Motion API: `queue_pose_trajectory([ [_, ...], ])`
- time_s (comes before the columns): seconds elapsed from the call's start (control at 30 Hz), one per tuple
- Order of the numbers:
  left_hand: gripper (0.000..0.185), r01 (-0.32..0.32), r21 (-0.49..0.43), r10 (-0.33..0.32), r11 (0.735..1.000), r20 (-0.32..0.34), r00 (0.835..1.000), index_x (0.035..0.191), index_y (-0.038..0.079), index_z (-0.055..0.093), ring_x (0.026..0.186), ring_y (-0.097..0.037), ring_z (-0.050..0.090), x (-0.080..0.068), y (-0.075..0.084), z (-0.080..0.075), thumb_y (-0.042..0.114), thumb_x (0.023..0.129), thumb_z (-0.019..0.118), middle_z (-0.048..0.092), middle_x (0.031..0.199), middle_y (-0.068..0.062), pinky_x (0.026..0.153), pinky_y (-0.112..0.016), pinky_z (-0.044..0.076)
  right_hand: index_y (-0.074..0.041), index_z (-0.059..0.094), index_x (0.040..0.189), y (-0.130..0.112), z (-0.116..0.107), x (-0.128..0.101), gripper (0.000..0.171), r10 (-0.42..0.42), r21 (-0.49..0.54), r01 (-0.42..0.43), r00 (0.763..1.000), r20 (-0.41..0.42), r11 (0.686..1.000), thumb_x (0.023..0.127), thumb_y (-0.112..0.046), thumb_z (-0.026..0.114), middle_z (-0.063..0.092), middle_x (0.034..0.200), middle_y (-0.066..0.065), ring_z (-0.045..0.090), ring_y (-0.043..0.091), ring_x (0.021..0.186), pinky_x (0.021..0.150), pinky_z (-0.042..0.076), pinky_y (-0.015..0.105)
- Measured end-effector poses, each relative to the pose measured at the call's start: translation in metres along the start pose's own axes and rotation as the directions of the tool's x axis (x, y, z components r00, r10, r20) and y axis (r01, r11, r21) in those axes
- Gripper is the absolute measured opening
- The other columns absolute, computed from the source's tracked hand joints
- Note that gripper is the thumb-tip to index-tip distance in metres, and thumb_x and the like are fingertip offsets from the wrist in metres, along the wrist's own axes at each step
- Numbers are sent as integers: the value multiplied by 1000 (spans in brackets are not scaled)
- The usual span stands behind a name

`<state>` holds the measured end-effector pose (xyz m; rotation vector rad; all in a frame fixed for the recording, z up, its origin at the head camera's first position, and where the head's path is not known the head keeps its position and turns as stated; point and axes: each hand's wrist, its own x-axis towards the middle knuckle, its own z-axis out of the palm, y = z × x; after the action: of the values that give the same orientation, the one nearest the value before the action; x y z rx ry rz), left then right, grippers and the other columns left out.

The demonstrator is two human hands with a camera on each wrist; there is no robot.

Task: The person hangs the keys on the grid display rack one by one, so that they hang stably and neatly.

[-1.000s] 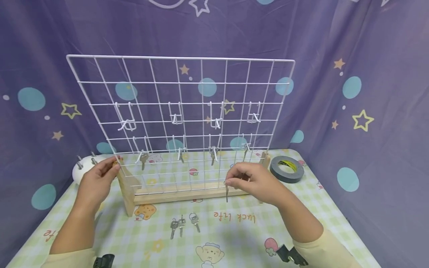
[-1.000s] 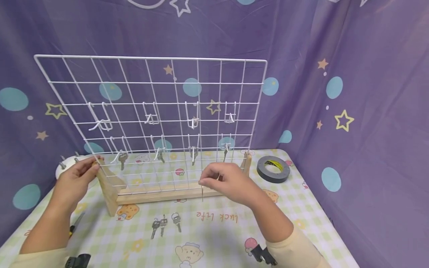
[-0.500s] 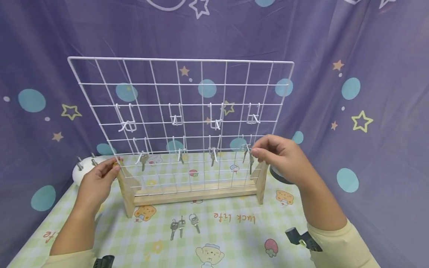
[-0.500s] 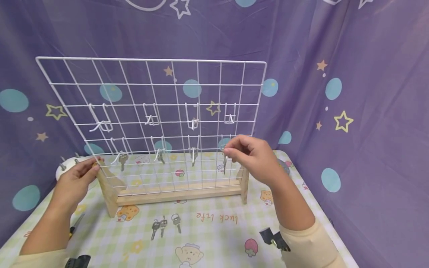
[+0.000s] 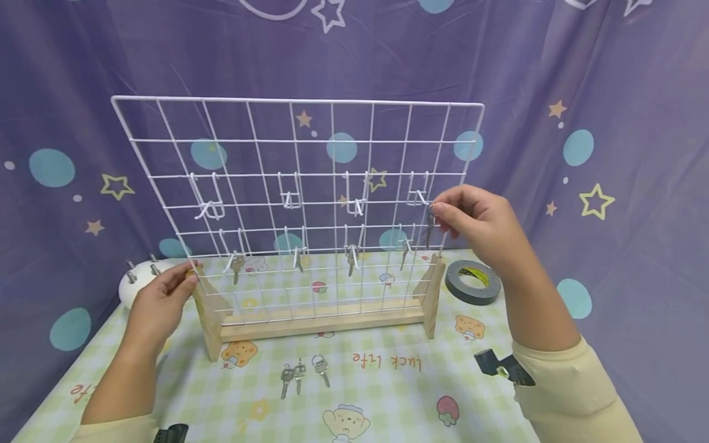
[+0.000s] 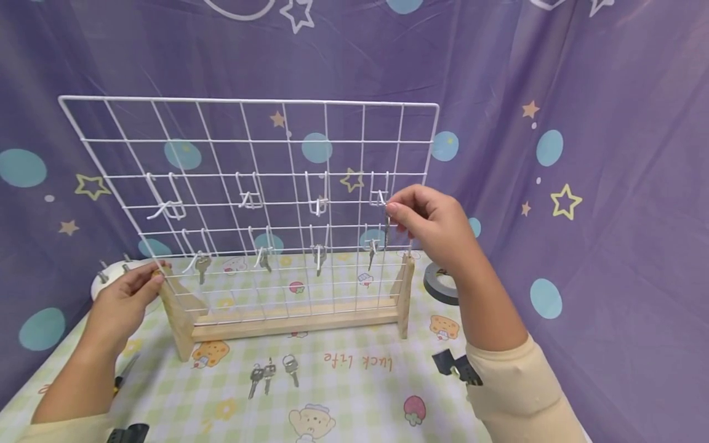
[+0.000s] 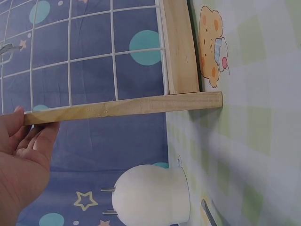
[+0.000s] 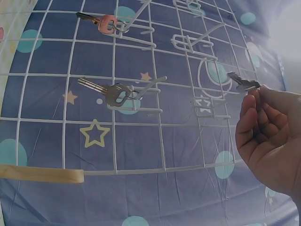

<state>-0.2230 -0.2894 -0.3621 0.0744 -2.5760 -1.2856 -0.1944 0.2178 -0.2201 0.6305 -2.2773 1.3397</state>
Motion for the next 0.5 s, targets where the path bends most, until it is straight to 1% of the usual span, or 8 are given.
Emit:
queue_pose_trajectory([
  [0.17,60,8,6,-8,1000,1,1000,150,14,41,118,0,54,0,0,0,49,102,44,48,149,-12,85,-4,48,-6,68,102,2,2,7,23,31,-8,-31,1000,-6,1000,97,-29,63,65,83,14,60,21,73,61,54,27],
  [0.27,60,6,-1,-6,1000,3,1000,150,14,42,115,2,54,0,0,0,49,101,45,48,148,-12,84,-4,49,-3,67,103,6,3,10,28,53,12,-53,999,4,999,97,-30,63,64,85,14,60,21,73,61,55,28],
  [0.4,59,-3,-13,3,1000,2,1000,149,13,42,112,7,53,-1,-1,0,48,101,45,49,148,-12,83,-2,48,-1,66,104,12,7,11,29,66,42,-66,998,13,997,97,-29,63,63,86,17,59,21,73,61,55,28],
  [0.5,60,5,-2,-5,1000,0,1000,150,14,42,116,2,55,0,-1,0,49,101,45,48,148,-13,84,-3,48,0,66,102,14,9,12,27,67,47,-67,998,3,997,98,-27,63,65,85,13,60,20,73,61,55,26],
])
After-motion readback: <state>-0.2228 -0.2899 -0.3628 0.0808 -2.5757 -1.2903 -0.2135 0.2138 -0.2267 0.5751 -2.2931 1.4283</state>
